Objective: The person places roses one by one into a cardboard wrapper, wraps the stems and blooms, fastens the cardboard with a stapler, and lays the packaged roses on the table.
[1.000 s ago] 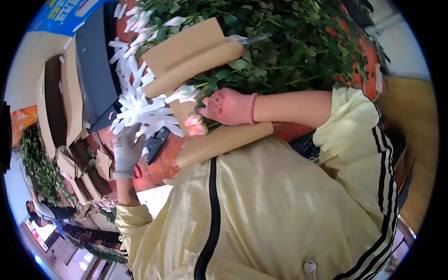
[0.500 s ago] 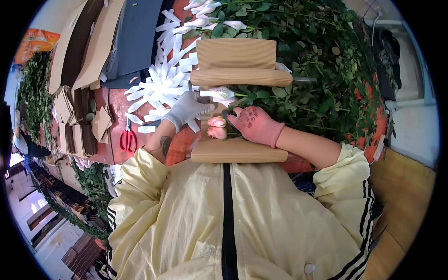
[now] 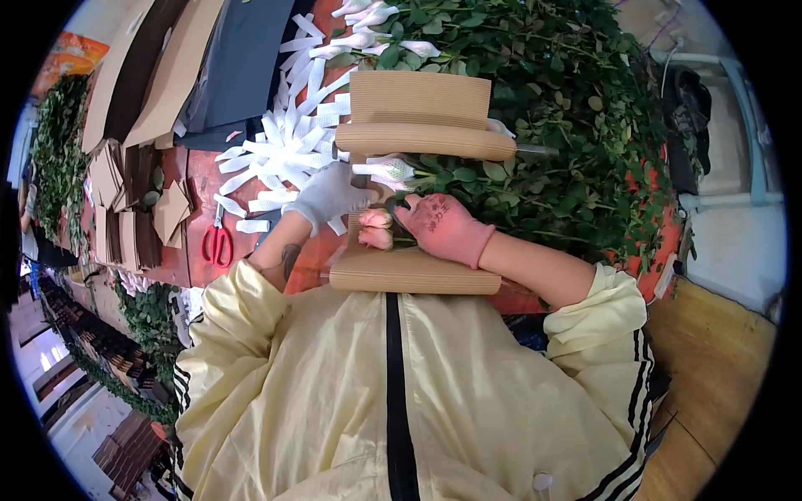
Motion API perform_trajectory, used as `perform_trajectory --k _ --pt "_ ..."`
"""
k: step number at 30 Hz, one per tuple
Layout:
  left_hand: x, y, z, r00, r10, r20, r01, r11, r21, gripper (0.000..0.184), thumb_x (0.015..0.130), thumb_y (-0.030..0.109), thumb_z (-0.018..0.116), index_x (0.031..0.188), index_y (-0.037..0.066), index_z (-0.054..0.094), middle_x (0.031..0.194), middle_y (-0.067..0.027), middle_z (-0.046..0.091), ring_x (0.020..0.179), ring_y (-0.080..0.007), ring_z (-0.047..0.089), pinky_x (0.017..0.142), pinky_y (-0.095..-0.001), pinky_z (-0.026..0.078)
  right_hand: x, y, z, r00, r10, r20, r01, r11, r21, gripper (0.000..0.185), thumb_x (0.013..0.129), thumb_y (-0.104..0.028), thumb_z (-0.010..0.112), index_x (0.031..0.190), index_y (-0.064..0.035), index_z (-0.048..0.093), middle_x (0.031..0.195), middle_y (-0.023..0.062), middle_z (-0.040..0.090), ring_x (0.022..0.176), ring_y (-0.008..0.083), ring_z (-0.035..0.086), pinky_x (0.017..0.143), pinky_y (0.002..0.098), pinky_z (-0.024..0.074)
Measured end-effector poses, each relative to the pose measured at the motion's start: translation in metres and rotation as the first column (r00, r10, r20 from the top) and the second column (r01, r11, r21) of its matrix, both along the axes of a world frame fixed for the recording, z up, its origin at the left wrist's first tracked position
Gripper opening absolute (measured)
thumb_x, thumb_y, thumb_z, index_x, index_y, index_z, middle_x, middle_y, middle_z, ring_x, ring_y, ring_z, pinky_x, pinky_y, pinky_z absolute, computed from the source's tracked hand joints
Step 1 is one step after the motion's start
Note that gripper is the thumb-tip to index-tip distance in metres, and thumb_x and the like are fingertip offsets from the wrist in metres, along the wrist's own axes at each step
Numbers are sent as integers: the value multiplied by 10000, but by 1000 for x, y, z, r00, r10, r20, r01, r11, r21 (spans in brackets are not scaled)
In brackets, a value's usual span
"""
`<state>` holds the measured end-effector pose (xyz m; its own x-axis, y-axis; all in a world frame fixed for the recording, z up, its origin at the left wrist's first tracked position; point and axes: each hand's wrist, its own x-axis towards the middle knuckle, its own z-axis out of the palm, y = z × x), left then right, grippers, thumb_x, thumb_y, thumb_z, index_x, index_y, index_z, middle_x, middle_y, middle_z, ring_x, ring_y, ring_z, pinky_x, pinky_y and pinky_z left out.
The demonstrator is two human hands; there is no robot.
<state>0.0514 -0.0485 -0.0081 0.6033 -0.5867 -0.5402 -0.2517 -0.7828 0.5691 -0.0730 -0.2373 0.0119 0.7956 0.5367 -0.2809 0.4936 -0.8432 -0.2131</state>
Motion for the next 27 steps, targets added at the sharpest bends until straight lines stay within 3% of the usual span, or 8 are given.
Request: perform_trajectory --k 2,6,9,16,18,22,24,27 --pt "4 2 -12 978 127 -165 -135 990 -36 420 711 377 693 917 11 672 788 -189 665 774 -328 649 712 -391 489 2 1 -1 1000 7 23 -8 1000 25 330 852 -140 451 1145 -10 527 970 157 568 794 268 627 660 366 499" --pt "-3 4 -27 993 113 -35 -117 978 -170 403 710 360 696 901 5 673 767 -184 663 761 -309 652 718 -384 489 1 3 -1 1000 -2 -17 2 1000 10 336 843 -142 453 1141 -8 528 966 159 567 785 269 625 648 373 498" --pt "-6 1 -4 995 102 12 -100 987 -128 362 718 321 693 899 8 677 760 -174 662 756 -288 654 719 -375 485 0 2 -2 1000 0 4 0 1000 17 338 833 -143 459 1135 -8 530 966 155 568 786 267 625 646 372 498" --pt "-1 7 2 994 87 -68 -97 983 -155 318 739 283 666 908 13 677 774 -191 654 755 -313 644 714 -389 480 -1 2 1 998 4 68 -5 1000 24 326 821 -147 467 1114 -23 541 950 134 575 776 248 629 629 355 493" --pt "-8 9 17 994 88 64 -84 995 -51 266 745 233 658 926 39 680 797 -169 662 761 -304 646 710 -373 489 -2 4 -1 997 -6 79 3 1000 28 328 820 -148 467 1117 -29 543 945 132 580 772 246 631 628 356 493" --pt "-27 26 46 990 -70 121 81 992 -96 233 780 254 596 915 78 667 837 -140 657 796 -319 631 697 -403 487 -2 2 -2 997 -20 76 15 998 61 306 822 -145 464 1096 -46 556 911 124 588 756 243 634 625 363 493" --pt "-42 22 48 955 -117 273 231 868 -439 225 807 251 577 956 107 666 913 -100 660 832 -291 631 711 -385 490 -2 -1 -7 994 -30 108 17 993 117 277 811 -141 479 1056 -41 562 902 127 587 746 255 633 625 373 494" --pt "-49 27 35 906 -226 358 349 878 -328 236 817 243 589 994 110 669 986 -82 663 878 -265 640 736 -349 501 1 -4 4 999 -51 -8 51 992 113 262 783 -171 534 1009 -43 569 895 133 586 733 274 625 623 375 491"
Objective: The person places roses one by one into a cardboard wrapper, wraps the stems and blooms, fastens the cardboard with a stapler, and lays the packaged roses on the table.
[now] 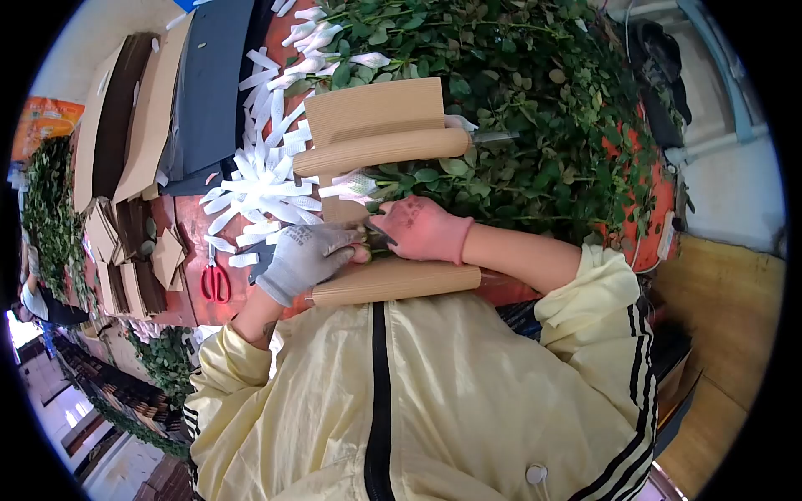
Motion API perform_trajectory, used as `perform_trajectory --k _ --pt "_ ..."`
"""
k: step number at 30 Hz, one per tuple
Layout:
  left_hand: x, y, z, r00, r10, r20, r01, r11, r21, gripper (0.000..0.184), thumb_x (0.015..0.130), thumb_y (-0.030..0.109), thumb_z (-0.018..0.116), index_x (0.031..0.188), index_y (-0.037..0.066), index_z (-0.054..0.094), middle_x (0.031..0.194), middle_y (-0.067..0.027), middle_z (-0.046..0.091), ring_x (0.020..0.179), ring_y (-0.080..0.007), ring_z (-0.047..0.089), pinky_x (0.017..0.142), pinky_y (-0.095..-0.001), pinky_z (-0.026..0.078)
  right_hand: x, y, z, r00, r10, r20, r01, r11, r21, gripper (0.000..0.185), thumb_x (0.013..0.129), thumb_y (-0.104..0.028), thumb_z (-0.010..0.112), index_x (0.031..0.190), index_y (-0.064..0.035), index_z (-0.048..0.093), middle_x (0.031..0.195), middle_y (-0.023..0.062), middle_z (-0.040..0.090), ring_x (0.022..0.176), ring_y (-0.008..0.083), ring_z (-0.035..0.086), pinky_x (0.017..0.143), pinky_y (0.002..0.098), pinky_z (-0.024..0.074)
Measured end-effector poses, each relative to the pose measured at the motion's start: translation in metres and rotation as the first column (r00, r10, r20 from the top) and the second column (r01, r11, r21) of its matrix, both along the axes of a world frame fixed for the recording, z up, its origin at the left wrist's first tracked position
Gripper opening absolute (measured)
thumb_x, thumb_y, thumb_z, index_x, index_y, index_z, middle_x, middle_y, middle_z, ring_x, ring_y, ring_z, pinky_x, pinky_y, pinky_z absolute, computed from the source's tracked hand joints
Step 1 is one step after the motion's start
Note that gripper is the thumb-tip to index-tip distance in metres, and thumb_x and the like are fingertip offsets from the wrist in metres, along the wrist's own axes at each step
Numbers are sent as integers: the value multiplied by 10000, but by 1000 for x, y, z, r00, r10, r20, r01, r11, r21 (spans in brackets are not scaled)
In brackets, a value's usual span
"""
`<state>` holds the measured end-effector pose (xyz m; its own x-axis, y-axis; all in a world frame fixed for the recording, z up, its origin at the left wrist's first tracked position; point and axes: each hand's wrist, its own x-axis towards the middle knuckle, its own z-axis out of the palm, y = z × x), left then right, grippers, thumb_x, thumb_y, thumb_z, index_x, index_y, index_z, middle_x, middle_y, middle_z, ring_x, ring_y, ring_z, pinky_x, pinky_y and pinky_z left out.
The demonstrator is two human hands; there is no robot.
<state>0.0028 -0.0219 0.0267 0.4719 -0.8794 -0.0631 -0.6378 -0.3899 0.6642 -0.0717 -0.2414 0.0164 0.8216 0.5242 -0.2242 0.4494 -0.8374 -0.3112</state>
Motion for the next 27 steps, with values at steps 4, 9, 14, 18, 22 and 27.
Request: perform_trajectory --k 4,9,14,18,22,27 --pt "-4 1 0 998 2 70 -4 1000 29 242 834 254 578 1023 132 668 1022 -62 662 881 -251 643 730 -348 503 -6 -12 16 946 -203 251 197 979 50 347 741 -251 610 1035 -76 552 911 109 580 736 269 610 617 384 478" --pt "-4 0 6 991 -10 137 -18 979 201 251 876 309 488 1011 162 641 1009 -24 656 806 -247 641 646 -404 478 0 -3 11 951 -240 196 276 943 -184 359 753 -257 611 1034 -49 530 892 127 594 682 268 619 569 364 487" --pt "-5 -1 19 999 -13 49 -3 945 328 244 879 293 449 980 180 641 909 5 684 776 -243 652 637 -411 474 6 -3 8 946 -286 151 283 958 41 360 763 -267 618 1045 -62 528 926 139 589 742 264 639 604 370 503" --pt "-4 -1 12 1000 -15 -16 19 957 291 238 876 279 434 933 170 638 892 6 694 782 -251 660 652 -418 476 13 17 20 966 -224 128 247 948 -201 407 759 -277 620 1090 -60 524 986 138 580 761 273 635 635 378 502" --pt "-5 -1 25 997 25 -69 0 940 340 243 883 295 432 903 172 641 914 -6 693 810 -245 661 678 -413 482 18 13 11 967 -232 109 245 962 -123 439 745 -262 622 1119 -56 517 930 120 595 728 266 632 608 380 494" --pt "-3 -6 27 998 -40 47 13 878 478 262 888 309 435 956 185 655 895 3 697 799 -235 664 682 -400 490 18 18 -2 943 -220 249 203 975 91 456 742 -269 617 1128 -50 516 820 97 606 689 246 629 568 369 489"
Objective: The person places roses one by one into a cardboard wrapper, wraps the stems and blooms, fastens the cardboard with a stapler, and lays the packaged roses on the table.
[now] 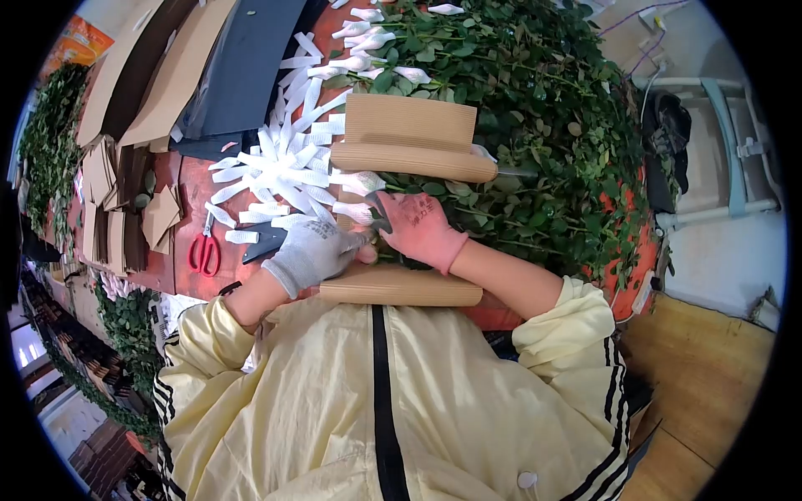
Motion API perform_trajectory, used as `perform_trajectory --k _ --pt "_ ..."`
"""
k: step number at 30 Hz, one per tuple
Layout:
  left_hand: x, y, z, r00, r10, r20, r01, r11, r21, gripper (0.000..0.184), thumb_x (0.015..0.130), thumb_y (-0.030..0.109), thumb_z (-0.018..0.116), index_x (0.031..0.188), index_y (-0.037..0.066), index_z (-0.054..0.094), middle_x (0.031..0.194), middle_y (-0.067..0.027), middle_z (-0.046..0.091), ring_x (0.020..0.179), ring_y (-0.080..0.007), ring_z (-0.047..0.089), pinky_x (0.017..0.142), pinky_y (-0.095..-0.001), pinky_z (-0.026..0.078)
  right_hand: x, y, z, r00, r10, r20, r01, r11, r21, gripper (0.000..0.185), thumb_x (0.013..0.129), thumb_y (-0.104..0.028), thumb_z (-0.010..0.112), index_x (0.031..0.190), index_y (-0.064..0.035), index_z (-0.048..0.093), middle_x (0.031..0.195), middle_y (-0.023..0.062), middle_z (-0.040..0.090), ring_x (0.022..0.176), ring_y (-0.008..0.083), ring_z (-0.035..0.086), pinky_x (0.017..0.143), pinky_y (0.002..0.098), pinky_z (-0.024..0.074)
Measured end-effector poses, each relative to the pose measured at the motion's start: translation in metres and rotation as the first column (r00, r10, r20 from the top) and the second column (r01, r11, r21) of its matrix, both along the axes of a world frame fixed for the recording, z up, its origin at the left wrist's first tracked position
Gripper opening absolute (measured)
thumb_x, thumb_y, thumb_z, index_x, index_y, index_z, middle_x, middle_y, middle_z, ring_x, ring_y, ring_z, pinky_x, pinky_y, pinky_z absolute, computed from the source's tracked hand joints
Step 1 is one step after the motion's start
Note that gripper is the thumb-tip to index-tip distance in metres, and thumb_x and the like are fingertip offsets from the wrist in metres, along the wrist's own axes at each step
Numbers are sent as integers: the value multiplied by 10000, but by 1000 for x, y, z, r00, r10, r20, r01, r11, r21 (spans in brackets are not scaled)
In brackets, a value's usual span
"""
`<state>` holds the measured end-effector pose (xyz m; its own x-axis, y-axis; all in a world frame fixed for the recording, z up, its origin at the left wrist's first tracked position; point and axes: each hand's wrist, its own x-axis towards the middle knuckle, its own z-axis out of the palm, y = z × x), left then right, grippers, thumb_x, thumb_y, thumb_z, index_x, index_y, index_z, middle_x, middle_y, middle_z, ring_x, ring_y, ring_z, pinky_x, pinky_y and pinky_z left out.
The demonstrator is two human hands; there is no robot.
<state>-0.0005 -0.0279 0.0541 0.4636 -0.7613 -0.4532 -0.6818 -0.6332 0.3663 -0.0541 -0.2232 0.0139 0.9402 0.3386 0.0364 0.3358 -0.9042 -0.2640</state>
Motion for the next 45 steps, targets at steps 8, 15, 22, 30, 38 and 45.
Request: perform_trajectory --k 8,15,22,30,38,45 --pt "-4 9 -14 998 52 -35 -59 975 -213 217 874 278 476 979 198 648 841 -24 678 730 -242 650 635 -400 486 -5 -5 4 983 62 -173 -97 975 -201 443 771 -240 565 1196 -118 527 991 110 579 789 250 621 656 363 480" --pt "31 16 -53 973 143 180 -59 912 -406 236 854 311 521 1026 171 601 795 -96 631 746 -295 625 596 -427 476 -4 -6 -2 985 78 -155 -108 974 -197 409 771 -195 537 1167 -94 537 978 132 574 770 255 617 632 371 479" --pt "43 27 -69 947 -55 317 194 883 -427 132 783 197 568 882 117 601 816 -94 628 750 -286 621 631 -425 475 -13 -11 -24 998 -28 65 32 997 -71 328 785 -157 509 1082 -18 522 866 135 580 735 269 619 608 370 478" --pt "54 89 -9 863 261 432 -227 965 -129 204 803 214 592 972 114 645 881 -89 657 778 -289 635 698 -410 501 -8 -10 -3 978 16 -210 -42 992 -122 211 787 -122 503 982 -44 520 945 148 557 749 287 630 618 388 491" --pt "14 -2 -18 988 -7 155 78 886 -458 340 760 107 566 1096 89 617 1131 -110 623 939 -276 625 762 -378 501 -7 -11 -14 975 38 -220 -79 980 -181 271 804 -168 481 1055 -87 544 991 127 533 746 258 621 601 391 475" --pt "29 14 -44 957 291 -11 -253 813 -525 234 774 164 620 980 58 653 929 -134 648 862 -314 619 756 -378 486 0 -17 -14 995 27 -99 -20 998 64 168 776 -162 508 899 -49 530 774 114 606 677 272 631 566 369 478"
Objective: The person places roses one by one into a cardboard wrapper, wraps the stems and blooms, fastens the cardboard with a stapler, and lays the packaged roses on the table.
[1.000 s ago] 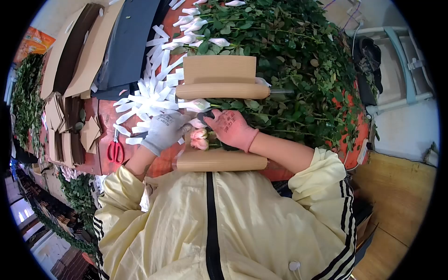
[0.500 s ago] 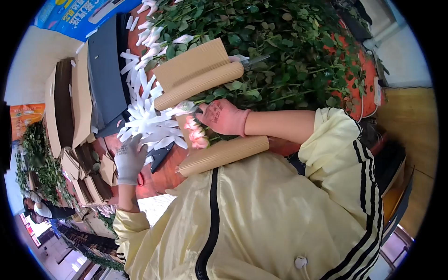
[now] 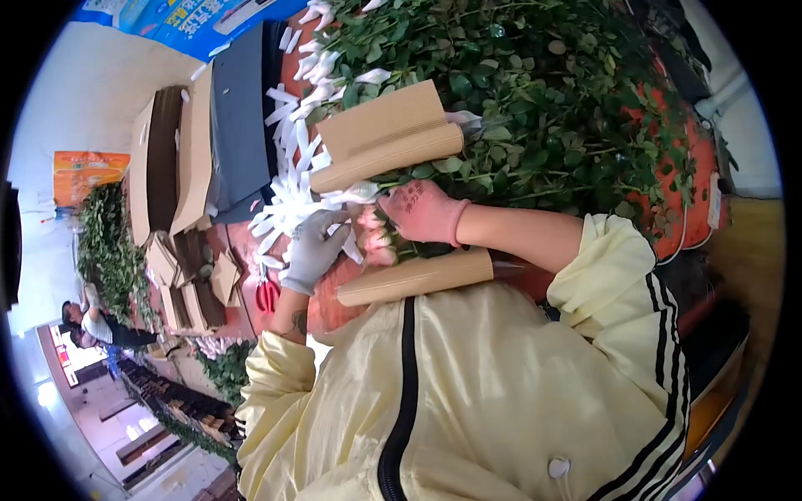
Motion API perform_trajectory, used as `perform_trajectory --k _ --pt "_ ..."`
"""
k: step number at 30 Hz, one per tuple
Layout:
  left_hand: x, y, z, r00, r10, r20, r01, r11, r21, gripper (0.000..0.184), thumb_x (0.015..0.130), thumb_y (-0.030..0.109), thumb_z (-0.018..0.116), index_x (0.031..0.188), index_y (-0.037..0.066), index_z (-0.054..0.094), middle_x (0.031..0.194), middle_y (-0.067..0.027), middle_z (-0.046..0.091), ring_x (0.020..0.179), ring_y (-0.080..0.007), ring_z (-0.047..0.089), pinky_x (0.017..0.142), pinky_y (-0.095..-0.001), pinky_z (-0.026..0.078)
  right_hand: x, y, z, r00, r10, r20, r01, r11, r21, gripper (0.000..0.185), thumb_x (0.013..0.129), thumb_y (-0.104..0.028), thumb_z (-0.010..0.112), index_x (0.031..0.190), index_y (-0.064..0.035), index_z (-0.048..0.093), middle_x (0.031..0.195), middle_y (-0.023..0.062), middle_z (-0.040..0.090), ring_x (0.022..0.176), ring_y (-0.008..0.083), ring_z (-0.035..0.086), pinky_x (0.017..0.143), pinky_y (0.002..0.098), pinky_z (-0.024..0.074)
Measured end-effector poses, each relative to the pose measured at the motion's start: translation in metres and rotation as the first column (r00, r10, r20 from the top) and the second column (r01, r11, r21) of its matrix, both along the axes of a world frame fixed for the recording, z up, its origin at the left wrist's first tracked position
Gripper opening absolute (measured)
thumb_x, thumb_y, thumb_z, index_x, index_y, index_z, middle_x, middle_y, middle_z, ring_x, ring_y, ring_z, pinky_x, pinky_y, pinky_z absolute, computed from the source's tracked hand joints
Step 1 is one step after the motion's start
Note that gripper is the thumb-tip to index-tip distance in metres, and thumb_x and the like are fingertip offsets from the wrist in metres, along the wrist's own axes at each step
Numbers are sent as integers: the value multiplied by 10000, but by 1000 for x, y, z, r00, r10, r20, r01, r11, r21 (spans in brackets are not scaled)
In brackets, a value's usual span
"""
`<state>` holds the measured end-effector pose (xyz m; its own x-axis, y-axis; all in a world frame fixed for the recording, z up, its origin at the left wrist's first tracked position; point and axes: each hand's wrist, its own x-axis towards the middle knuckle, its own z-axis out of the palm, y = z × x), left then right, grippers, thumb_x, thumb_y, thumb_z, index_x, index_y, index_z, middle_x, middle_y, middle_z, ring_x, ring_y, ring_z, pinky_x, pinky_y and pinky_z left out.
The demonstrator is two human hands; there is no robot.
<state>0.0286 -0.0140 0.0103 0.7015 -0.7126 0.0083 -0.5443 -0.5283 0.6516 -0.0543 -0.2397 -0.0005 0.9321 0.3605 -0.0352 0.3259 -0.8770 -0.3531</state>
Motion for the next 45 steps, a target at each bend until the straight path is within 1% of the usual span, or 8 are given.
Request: perform_trajectory --k 21,23,27,33,37,39,44,45 --pt "-7 -28 -24 876 163 -454 -86 979 185 505 811 486 625 726 -12 639 583 -171 593 564 -259 612 557 -390 456 -3 5 -17 988 -112 107 119 991 -63 323 745 -188 571 1016 -18 528 771 121 583 651 281 600 562 380 477" --pt "-11 -29 -35 783 132 -608 -215 974 -66 321 836 316 675 854 -4 682 659 7 601 584 -63 471 522 -257 404 -3 5 -16 990 -127 55 131 989 -75 322 746 -192 572 1015 -20 527 781 126 583 656 284 598 568 382 478" --pt "-9 -19 -56 657 131 -742 -267 961 -66 426 817 426 637 799 1 658 621 -120 606 563 -185 563 559 -342 452 -3 7 -10 973 -176 -148 158 979 -126 427 780 -235 581 1148 -44 477 950 148 567 802 312 584 695 418 465" --pt "-4 1 -32 674 271 -687 -469 876 -114 284 808 274 596 725 6 640 552 -88 562 493 -182 523 525 -328 435 1 7 -5 958 -190 -217 160 976 -148 447 784 -244 581 1170 -51 466 1020 149 555 854 323 574 725 420 459" --pt "-6 86 16 984 12 -177 59 919 389 244 797 264 552 717 66 668 682 -123 644 614 -302 617 598 -388 485 -5 7 -8 981 -175 -88 166 981 -102 453 784 -236 585 1178 -52 459 1015 152 552 849 331 575 727 431 463" --pt "-35 134 12 874 24 -485 293 770 567 230 796 269 539 816 86 677 792 -140 657 753 -309 641 684 -419 498 -2 7 -7 983 -167 -82 158 982 -107 416 778 -228 581 1134 -42 474 971 152 566 800 317 591 687 417 479" --pt "-36 149 38 909 295 -294 102 526 844 279 784 214 554 1035 125 636 951 -121 645 833 -322 618 712 -417 494 -4 5 -14 990 -135 36 138 987 -78 375 772 -215 575 1089 -31 490 892 149 585 746 305 609 646 412 495" --pt "-38 142 36 968 212 -132 -80 762 642 250 770 149 545 998 115 642 934 -109 640 810 -316 616 698 -410 493 -4 5 -15 991 -131 38 134 988 -82 375 772 -215 575 1089 -31 490 892 149 585 746 305 609 646 412 495"
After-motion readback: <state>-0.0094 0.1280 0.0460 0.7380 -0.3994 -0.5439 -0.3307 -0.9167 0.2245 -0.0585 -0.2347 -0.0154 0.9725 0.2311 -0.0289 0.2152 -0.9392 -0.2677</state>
